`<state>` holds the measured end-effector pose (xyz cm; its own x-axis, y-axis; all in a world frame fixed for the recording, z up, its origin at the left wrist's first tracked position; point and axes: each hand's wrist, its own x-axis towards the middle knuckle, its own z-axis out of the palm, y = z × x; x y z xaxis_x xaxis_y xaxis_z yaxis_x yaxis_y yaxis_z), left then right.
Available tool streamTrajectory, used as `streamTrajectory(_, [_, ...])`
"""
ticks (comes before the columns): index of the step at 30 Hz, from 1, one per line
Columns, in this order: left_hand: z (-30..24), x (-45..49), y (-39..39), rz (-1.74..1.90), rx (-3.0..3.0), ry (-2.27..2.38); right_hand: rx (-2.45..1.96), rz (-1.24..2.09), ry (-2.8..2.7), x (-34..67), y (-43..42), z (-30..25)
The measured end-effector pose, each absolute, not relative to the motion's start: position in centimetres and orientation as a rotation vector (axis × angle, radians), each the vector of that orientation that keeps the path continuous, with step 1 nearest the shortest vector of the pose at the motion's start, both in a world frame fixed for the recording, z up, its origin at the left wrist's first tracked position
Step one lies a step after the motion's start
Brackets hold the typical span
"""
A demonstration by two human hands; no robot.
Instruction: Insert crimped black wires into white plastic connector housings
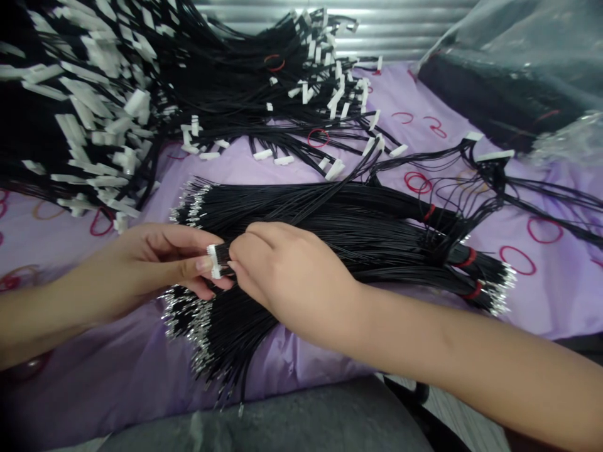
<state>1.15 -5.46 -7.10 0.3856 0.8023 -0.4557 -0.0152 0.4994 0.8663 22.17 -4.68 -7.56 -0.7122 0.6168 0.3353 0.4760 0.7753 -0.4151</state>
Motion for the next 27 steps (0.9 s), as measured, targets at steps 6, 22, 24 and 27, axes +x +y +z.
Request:
streamTrajectory(6, [-7.0, 1.2, -5.6, 0.614, 0.938, 1.100, -0.878, 0.470, -2.521, 22.2, -5.1, -7.2])
streamTrajectory(22, [-7.2, 1.1, -5.8, 0.637, 0.906, 1.058, -0.892, 0.530, -2.421, 21.9, -5.5, -7.4])
streamTrajectory(24, [-7.4, 1.0, -5.8, 0.677, 0.873, 1.042, -0.835, 0.294, -2.419, 22.2, -6.1, -7.0])
streamTrajectory(27, [-7.7, 0.8, -5.9, 0.738, 0.818, 1.013, -0.787, 0.093, -2.466, 22.4, -6.9, -6.8])
